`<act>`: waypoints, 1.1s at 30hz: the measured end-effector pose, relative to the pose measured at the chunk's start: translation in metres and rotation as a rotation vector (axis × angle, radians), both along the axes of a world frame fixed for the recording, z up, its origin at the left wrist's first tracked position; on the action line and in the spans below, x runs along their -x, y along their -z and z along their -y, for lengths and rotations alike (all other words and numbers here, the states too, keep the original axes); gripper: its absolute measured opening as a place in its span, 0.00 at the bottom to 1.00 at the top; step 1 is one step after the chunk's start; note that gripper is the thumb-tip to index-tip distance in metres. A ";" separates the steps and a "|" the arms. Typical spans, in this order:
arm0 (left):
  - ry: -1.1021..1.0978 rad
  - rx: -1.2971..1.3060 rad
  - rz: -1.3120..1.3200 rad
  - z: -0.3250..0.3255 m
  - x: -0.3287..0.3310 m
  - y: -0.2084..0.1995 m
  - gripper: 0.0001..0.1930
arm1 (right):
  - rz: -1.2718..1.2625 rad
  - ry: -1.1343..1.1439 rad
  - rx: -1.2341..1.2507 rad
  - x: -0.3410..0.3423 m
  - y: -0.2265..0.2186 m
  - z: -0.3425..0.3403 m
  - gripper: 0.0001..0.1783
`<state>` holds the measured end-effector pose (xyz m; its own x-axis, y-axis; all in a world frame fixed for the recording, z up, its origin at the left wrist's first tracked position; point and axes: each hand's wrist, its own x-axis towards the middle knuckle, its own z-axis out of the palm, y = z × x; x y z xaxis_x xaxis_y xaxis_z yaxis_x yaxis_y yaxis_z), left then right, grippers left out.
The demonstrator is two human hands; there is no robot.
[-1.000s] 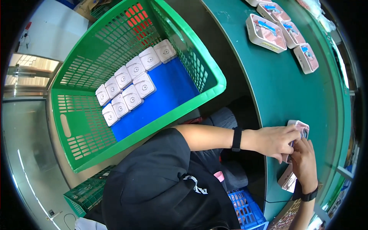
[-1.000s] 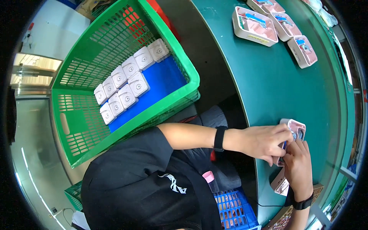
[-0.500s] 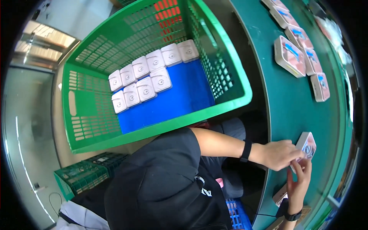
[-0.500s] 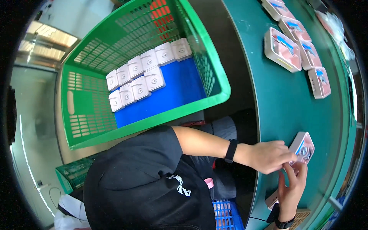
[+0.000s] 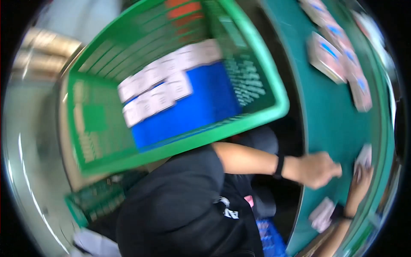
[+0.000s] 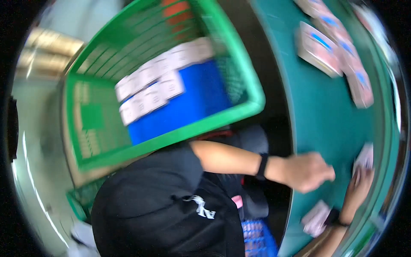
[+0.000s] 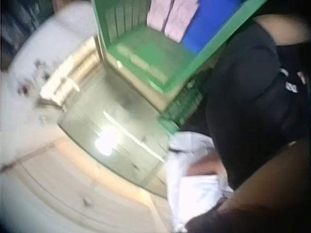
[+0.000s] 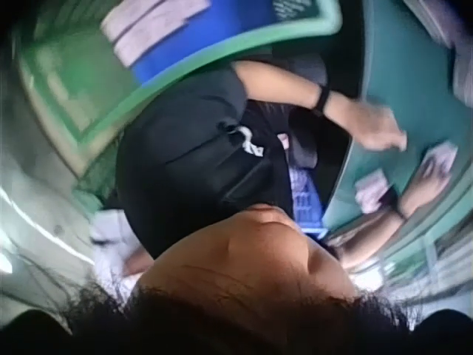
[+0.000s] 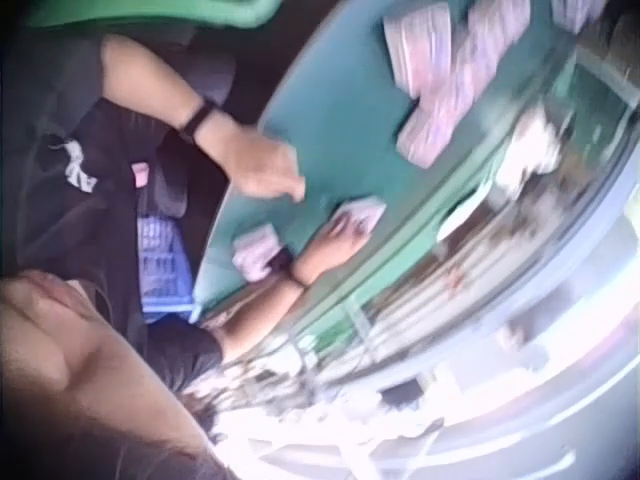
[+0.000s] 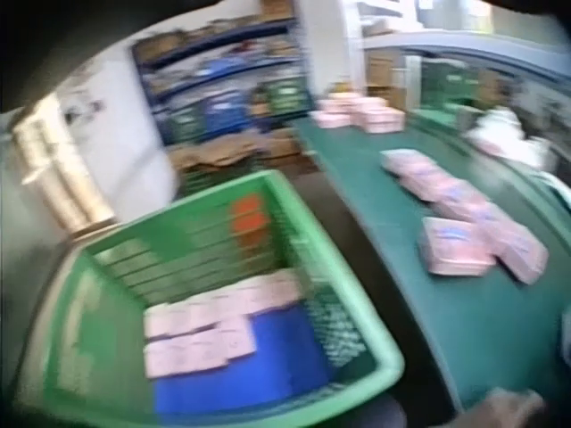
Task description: The person picks up a speaker and places it into a pink plastic housing, pressing the wires into place. They then pick up a white plastic cover from a blue crate, snap it onto the housing, and place the assembled unit into a green crate.
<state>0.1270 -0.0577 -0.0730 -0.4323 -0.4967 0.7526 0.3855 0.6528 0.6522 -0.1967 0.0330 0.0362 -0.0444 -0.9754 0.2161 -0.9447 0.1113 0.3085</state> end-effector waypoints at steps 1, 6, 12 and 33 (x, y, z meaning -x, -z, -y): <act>-0.110 0.043 0.018 0.003 -0.008 0.004 0.11 | -0.253 -0.107 0.079 -0.004 0.008 0.015 0.16; -0.105 -0.030 0.150 0.029 -0.048 0.003 0.12 | 0.296 0.157 -0.061 -0.099 -0.009 0.027 0.12; 0.057 -0.016 0.176 0.012 -0.036 -0.007 0.13 | 0.525 0.333 -0.347 -0.135 -0.053 -0.095 0.35; 0.135 0.142 0.378 0.013 -0.042 -0.022 0.27 | 1.257 0.228 -0.198 -0.169 -0.016 -0.120 0.47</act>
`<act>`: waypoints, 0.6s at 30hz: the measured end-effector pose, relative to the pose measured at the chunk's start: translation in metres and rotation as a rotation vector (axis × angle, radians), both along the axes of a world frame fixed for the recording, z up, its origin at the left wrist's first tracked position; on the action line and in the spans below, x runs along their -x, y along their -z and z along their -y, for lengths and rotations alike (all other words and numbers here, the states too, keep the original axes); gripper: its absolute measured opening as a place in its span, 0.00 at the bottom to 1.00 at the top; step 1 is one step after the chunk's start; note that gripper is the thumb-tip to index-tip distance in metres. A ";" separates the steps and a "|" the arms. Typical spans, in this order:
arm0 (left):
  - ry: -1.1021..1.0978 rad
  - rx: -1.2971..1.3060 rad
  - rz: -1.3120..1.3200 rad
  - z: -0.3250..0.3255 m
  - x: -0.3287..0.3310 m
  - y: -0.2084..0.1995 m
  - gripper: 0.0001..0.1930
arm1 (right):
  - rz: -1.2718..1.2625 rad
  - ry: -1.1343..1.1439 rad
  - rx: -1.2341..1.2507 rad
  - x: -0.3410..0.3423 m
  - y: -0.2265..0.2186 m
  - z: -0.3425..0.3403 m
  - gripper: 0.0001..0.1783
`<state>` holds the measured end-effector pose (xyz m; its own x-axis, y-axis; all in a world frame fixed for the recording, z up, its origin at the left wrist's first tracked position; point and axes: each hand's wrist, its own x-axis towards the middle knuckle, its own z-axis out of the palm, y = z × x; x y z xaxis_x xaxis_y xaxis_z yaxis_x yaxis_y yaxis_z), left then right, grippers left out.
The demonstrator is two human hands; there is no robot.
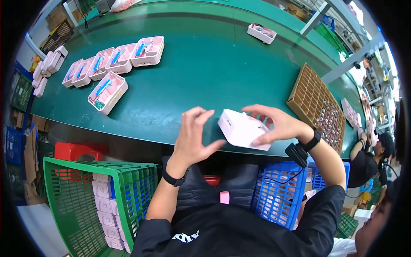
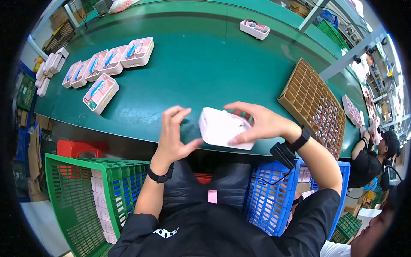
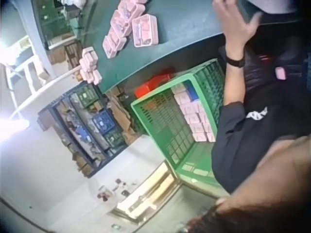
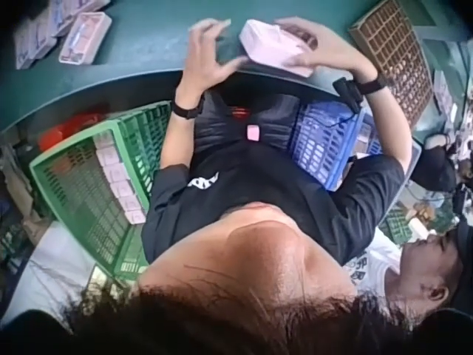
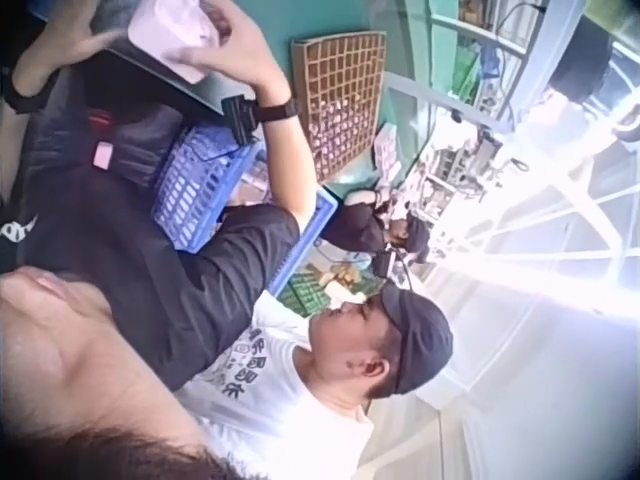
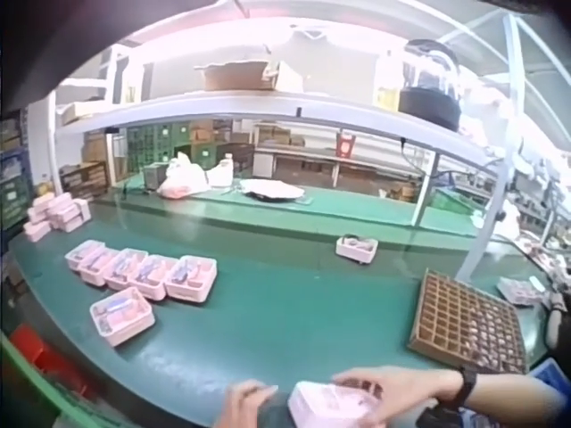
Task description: The person picks up a speaker and places it into a pink plastic housing, pressing the wires into place. They then pick up a white plastic cover from a blue crate, snap it onto the housing, and place the assembled unit into a green crate.
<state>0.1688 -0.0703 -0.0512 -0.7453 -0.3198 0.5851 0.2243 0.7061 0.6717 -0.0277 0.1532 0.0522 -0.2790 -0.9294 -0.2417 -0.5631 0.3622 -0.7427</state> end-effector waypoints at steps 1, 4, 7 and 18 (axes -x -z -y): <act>0.001 0.121 -0.072 -0.003 0.004 -0.008 0.33 | 0.170 0.026 -0.027 0.001 0.008 0.006 0.43; 0.033 0.166 -0.065 -0.003 0.003 -0.007 0.44 | 0.513 0.058 -0.073 0.007 0.020 0.026 0.37; 0.101 -0.001 0.078 0.004 -0.001 0.004 0.53 | 0.789 0.241 -0.270 0.010 0.021 0.039 0.34; 0.079 0.033 0.043 0.010 0.006 0.003 0.44 | -0.743 0.442 0.067 0.072 -0.020 -0.066 0.17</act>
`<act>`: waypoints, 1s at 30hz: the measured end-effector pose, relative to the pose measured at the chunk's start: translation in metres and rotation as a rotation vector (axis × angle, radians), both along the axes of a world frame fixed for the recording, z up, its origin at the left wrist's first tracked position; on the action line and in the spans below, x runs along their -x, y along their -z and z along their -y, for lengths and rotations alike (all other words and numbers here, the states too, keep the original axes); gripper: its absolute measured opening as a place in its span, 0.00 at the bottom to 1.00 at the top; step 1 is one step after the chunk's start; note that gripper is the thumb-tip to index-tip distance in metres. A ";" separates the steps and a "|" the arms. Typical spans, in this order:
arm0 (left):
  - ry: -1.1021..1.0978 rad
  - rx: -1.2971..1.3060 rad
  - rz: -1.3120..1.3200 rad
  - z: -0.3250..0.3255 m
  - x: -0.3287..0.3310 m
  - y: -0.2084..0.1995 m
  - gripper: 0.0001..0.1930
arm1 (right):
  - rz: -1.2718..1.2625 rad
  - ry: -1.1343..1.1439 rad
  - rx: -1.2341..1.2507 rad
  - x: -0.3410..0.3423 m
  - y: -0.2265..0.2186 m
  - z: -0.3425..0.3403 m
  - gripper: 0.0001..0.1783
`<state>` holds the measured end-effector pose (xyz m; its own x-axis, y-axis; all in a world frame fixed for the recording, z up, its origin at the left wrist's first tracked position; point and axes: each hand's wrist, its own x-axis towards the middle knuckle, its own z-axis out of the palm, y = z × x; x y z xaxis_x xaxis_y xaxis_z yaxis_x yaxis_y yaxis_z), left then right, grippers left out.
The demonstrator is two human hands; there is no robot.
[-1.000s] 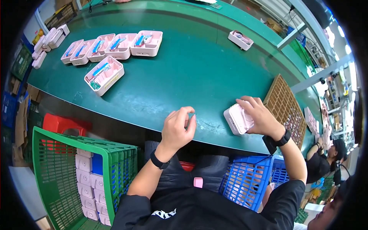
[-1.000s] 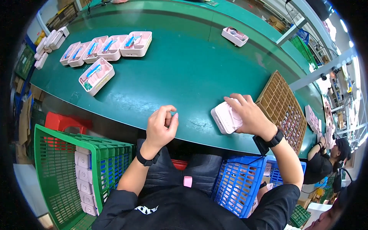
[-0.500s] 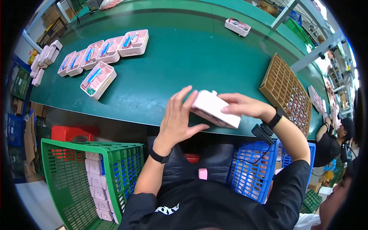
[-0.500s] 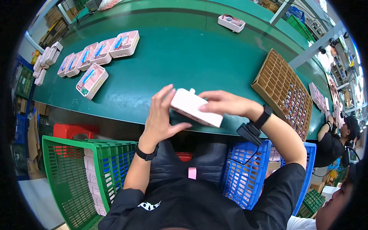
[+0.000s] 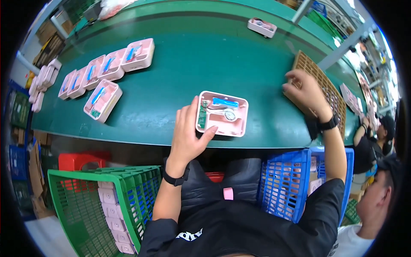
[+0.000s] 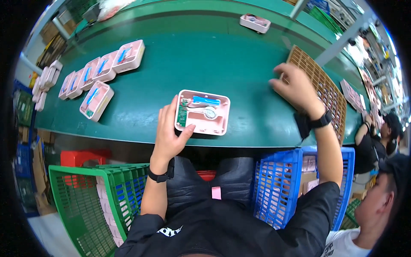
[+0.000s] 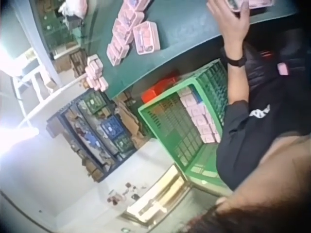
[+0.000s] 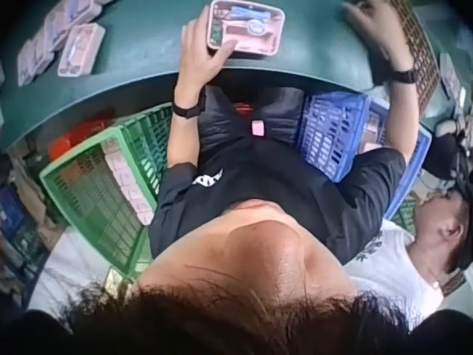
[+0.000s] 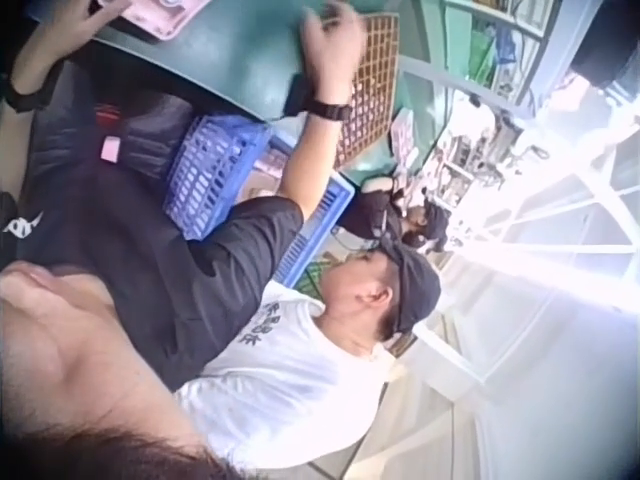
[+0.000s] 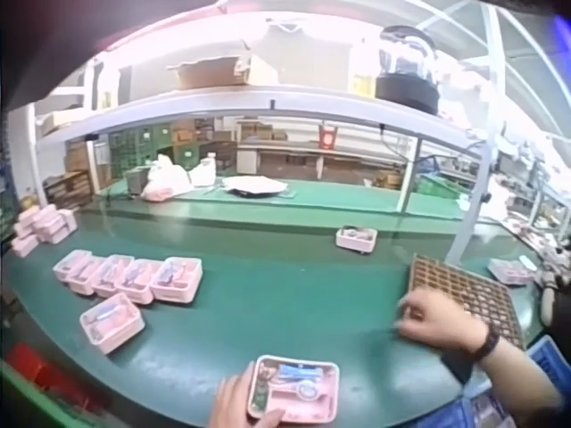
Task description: The person picks up a speaker and places it into a pink plastic housing, pressing the wires into place. They then pick up a white plastic cover from a blue crate, snap it onto the housing, and place the assembled unit into a green crate.
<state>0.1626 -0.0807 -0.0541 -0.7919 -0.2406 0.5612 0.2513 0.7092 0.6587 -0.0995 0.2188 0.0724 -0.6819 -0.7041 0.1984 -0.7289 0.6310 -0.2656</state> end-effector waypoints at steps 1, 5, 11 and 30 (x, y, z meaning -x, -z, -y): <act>0.042 -0.007 -0.010 -0.004 0.002 0.001 0.44 | -0.120 0.067 -0.114 0.027 -0.003 -0.038 0.18; 0.010 -0.042 0.141 0.006 0.019 0.003 0.39 | 0.077 0.199 -0.317 0.078 0.002 -0.123 0.19; -0.016 0.353 0.215 -0.003 0.050 -0.052 0.32 | 0.146 0.183 -0.154 0.066 0.015 -0.147 0.19; 0.207 0.246 0.448 -0.008 0.013 -0.052 0.19 | 0.238 0.267 0.425 0.096 0.017 -0.201 0.03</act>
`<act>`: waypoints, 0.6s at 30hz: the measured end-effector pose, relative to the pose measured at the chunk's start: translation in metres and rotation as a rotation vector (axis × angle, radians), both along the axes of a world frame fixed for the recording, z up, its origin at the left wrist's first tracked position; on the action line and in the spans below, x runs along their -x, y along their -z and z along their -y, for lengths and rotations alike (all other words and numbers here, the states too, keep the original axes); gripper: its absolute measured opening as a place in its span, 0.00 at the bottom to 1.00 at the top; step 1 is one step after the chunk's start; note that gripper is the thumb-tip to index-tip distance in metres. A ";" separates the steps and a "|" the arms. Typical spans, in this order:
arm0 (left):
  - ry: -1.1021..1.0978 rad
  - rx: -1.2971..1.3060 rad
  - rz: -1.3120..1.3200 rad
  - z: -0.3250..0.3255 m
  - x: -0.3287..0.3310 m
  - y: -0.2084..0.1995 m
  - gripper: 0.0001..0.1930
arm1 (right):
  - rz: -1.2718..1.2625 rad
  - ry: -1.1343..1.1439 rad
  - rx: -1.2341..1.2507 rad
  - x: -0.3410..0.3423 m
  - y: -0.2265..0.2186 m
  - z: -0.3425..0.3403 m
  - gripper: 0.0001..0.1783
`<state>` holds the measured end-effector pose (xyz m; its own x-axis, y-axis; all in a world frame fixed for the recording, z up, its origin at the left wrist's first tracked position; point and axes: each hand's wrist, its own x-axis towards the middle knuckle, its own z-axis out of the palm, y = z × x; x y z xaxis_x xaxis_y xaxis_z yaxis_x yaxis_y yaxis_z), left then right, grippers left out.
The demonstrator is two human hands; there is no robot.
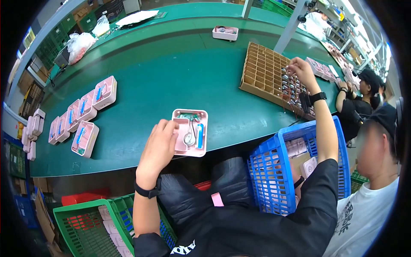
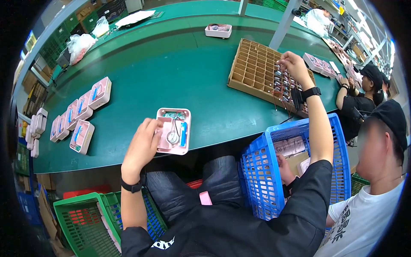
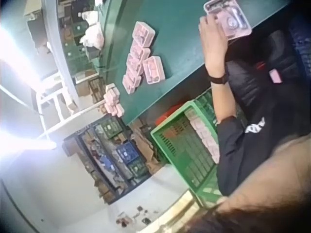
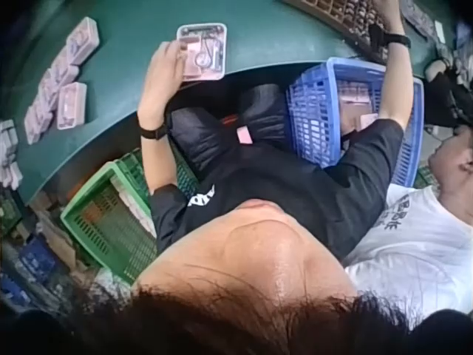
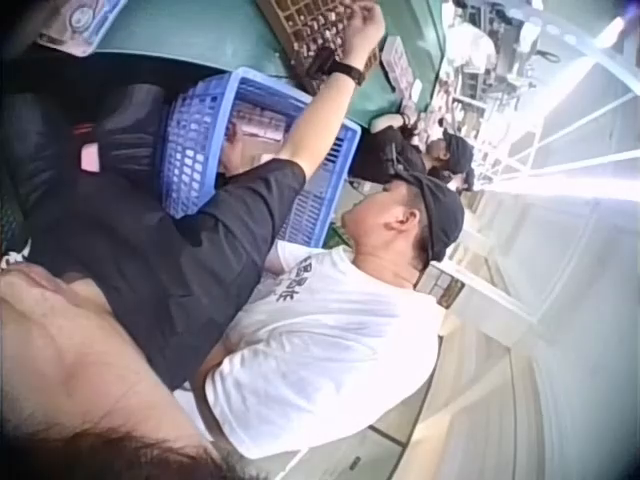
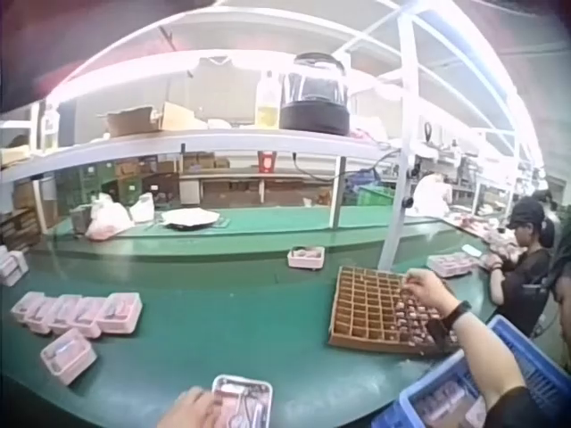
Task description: The person picks up a speaker and places it into a pink plastic housing, pressing the wires into place. They then pick up a white plastic cover from a blue crate, snap it onto the housing, and place the assembled unit into a green crate.
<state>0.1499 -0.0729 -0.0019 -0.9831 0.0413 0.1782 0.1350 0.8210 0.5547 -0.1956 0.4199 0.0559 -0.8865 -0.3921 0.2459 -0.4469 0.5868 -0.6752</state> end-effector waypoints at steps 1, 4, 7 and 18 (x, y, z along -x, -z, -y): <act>0.035 0.010 -0.073 0.001 0.004 0.000 0.20 | -0.013 0.001 0.071 0.003 -0.006 -0.003 0.02; 0.048 0.033 -0.203 -0.008 0.001 -0.014 0.22 | -0.047 -0.005 0.220 0.005 -0.031 -0.003 0.04; -0.024 0.058 -0.297 -0.021 -0.012 -0.034 0.25 | -0.074 -0.227 0.360 -0.031 -0.073 0.039 0.05; -0.050 -0.467 -0.423 -0.051 -0.017 -0.057 0.29 | 0.299 -0.875 0.582 -0.184 -0.083 0.235 0.08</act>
